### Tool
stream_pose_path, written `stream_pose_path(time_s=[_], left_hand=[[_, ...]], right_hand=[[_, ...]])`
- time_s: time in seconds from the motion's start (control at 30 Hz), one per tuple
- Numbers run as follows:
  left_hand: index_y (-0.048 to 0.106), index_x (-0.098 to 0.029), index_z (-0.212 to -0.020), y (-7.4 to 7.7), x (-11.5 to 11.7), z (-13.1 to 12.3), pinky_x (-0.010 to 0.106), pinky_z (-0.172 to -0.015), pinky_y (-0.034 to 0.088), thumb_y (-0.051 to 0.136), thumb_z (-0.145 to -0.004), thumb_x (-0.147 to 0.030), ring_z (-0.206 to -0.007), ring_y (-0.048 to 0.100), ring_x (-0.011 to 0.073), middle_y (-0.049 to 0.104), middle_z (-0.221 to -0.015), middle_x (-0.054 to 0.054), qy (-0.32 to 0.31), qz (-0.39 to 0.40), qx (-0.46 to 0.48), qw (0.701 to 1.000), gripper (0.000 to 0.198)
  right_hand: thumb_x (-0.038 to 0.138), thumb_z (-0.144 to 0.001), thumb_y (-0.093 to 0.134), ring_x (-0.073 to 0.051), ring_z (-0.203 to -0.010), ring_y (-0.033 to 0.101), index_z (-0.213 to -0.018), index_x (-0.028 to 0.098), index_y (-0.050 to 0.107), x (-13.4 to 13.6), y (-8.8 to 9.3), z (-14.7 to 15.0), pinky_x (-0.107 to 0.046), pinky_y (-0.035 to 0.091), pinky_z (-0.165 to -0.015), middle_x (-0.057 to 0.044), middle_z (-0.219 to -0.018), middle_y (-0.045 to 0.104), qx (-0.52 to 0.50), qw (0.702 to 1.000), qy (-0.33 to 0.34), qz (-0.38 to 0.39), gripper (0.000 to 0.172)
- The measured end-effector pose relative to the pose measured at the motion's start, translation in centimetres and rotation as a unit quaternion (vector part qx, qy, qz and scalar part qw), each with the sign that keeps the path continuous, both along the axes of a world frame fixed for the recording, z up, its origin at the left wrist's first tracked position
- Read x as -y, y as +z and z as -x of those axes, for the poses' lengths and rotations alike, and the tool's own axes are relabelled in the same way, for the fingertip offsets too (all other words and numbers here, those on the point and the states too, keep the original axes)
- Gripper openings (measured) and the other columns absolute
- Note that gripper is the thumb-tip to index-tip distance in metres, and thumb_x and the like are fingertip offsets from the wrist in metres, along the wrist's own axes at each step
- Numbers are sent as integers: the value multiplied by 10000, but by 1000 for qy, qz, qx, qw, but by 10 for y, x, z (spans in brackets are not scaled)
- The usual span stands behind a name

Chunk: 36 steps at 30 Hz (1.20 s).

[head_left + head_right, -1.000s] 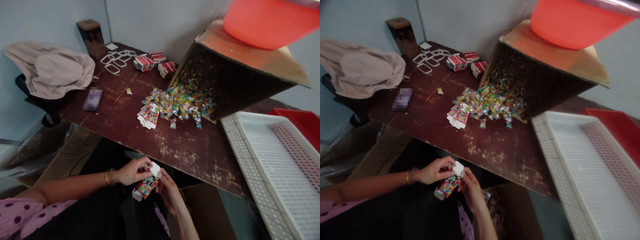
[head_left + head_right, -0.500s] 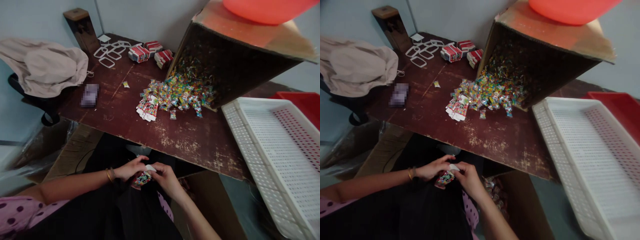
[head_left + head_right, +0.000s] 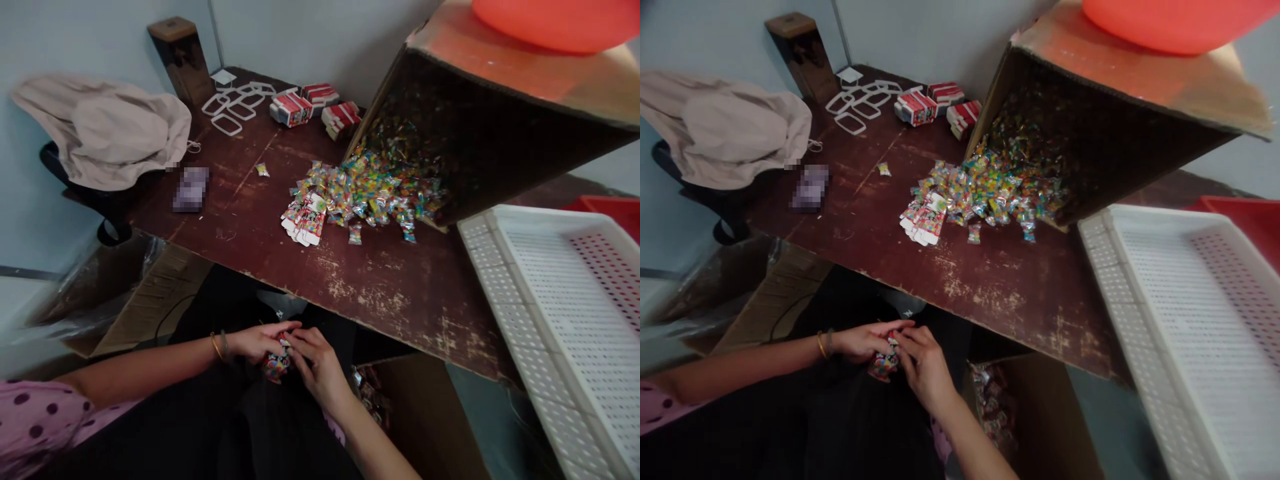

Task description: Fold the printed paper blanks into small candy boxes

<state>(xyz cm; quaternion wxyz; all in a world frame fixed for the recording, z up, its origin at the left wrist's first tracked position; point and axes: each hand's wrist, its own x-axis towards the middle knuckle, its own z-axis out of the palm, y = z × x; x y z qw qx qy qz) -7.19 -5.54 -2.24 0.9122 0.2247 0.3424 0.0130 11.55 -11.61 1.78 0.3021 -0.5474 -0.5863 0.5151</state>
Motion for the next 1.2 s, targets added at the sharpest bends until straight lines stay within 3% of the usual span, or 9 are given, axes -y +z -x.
stream_pose_path(time_s=[0.2,0.3,0.4,0.57,0.67,0.83,0.93,1.03,1.2], left_hand=[[464,-280,-1365,10,-3,2,375,-848,463,720,-657,-132,-882,661,197,671,-1075,49,76,67,17,995,767],[632,-215,-1187,9,-8,7,303,-909,420,695,-716,-167,-976,621,169,677,-1113,47,91,-12,28,995,478],[673,-180,-1121,1,-26,18,277,-842,441,732,-731,-237,-898,618,156,706,-1015,36,6,-118,24,993,399],[697,-227,-1009,-5,-66,44,252,-589,476,915,-466,-258,-613,590,139,657,-705,-54,-241,-196,23,950,586],[676,-216,-792,2,-79,56,268,-464,477,904,-492,-364,-536,582,164,627,-631,-37,-348,-162,53,922,405],[572,-242,-1089,9,-86,44,220,-493,521,779,-706,-386,-730,670,172,652,-916,3,-93,-145,-4,985,458],[518,-209,-1183,7,-86,14,186,-506,499,718,-761,-327,-767,657,159,644,-944,36,26,-167,2,986,482],[530,-175,-1169,4,-77,-19,193,-497,484,702,-746,-262,-661,612,124,619,-843,6,34,-190,-18,981,464],[581,-143,-1067,12,-60,-44,201,-449,460,694,-728,-259,-564,547,106,569,-721,-29,-48,-294,-39,954,376]], right_hand=[[265,-891,611,-214,-867,640,-1098,278,721,-3,-17,14,-362,528,-798,-62,-962,711,-28,996,-79,29,236],[239,-916,570,-218,-979,613,-1089,297,722,-6,-15,16,-371,510,-865,-60,-1031,704,-4,999,4,-33,237],[271,-937,540,-205,-991,616,-1072,300,722,-42,-18,-15,-362,516,-871,-55,-1054,702,31,995,61,-74,229],[428,-939,464,-317,-1212,494,-1246,155,618,-154,-49,-114,-522,399,-1021,-180,-1294,584,320,919,-104,-204,439],[485,-926,458,-350,-1262,453,-1354,110,507,-162,-69,-136,-563,375,-1017,-218,-1362,520,388,895,-75,-209,571],[491,-860,605,-349,-1286,428,-1452,200,371,-58,-74,-90,-577,324,-1044,-166,-1412,481,378,899,-2,-222,700],[312,-941,513,-276,-1124,567,-1308,262,528,-11,-56,-54,-477,437,-944,-113,-1231,621,276,940,-15,-198,372],[268,-965,466,-196,-899,651,-1125,236,578,-12,-34,-32,-343,509,-812,-67,-978,687,118,979,-122,-110,198],[399,-895,583,-170,-721,629,-931,208,599,-59,-10,-35,-278,510,-673,-25,-819,668,50,971,-226,-55,196]])
